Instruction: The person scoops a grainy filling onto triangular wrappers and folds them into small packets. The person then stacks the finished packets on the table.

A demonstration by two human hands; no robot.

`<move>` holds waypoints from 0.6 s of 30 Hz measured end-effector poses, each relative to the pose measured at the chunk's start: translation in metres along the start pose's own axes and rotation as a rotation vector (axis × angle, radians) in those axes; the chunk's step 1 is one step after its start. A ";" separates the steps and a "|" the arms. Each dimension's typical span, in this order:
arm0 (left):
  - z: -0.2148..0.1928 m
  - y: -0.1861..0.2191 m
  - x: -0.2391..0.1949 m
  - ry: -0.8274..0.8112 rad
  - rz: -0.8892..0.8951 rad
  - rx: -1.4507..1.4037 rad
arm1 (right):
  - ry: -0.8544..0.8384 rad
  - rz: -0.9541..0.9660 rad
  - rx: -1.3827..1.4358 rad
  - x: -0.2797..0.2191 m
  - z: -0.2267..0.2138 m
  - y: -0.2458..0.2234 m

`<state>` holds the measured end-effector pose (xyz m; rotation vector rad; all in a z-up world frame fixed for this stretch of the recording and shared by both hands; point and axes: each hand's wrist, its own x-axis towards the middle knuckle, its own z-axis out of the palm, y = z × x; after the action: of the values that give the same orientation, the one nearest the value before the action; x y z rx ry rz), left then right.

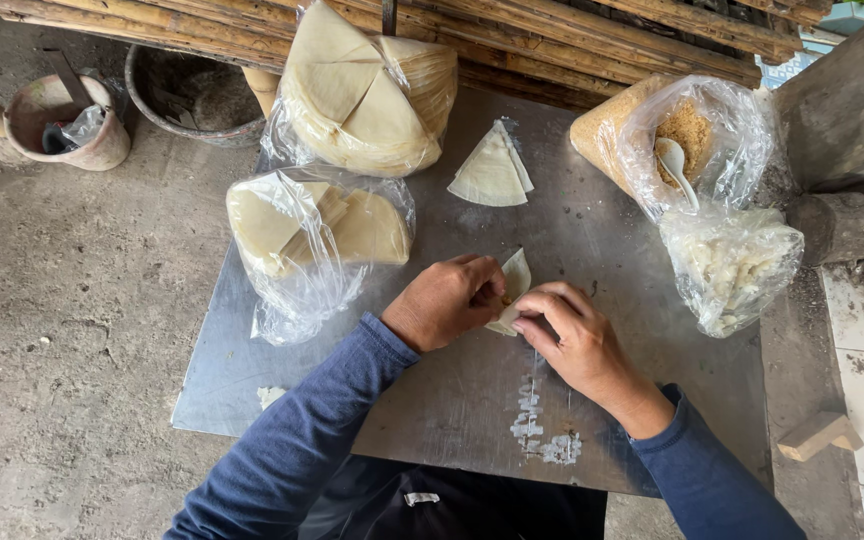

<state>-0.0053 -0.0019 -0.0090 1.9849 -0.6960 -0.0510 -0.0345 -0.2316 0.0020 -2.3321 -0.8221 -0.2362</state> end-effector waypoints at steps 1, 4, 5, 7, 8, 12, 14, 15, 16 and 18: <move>0.000 0.000 0.000 -0.004 0.005 0.012 | -0.010 0.039 0.032 0.000 -0.001 -0.001; 0.000 0.000 -0.001 -0.015 0.025 0.054 | 0.030 -0.075 -0.130 0.001 -0.003 -0.003; -0.001 0.000 -0.002 -0.018 0.037 0.073 | 0.018 -0.092 -0.145 0.002 -0.003 -0.003; 0.000 -0.001 -0.003 -0.019 0.068 0.117 | -0.005 -0.126 -0.174 0.002 -0.004 -0.002; 0.000 -0.001 -0.003 -0.018 0.089 0.142 | -0.008 -0.134 -0.180 0.002 -0.005 -0.003; 0.001 0.000 -0.004 -0.035 0.112 0.218 | -0.049 -0.197 -0.204 0.006 -0.013 -0.007; -0.001 0.002 -0.005 -0.048 0.134 0.222 | -0.068 -0.235 -0.225 0.007 -0.016 -0.009; -0.002 0.003 -0.006 -0.054 0.144 0.225 | -0.068 -0.250 -0.239 0.007 -0.016 -0.009; -0.004 0.005 -0.006 -0.076 0.135 0.211 | -0.069 -0.266 -0.254 0.007 -0.015 -0.008; -0.007 0.007 -0.007 -0.123 0.116 0.182 | -0.054 -0.258 -0.271 0.005 -0.012 -0.005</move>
<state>-0.0124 0.0047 -0.0017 2.1243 -0.9227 -0.0416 -0.0334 -0.2339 0.0158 -2.4853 -1.1830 -0.4191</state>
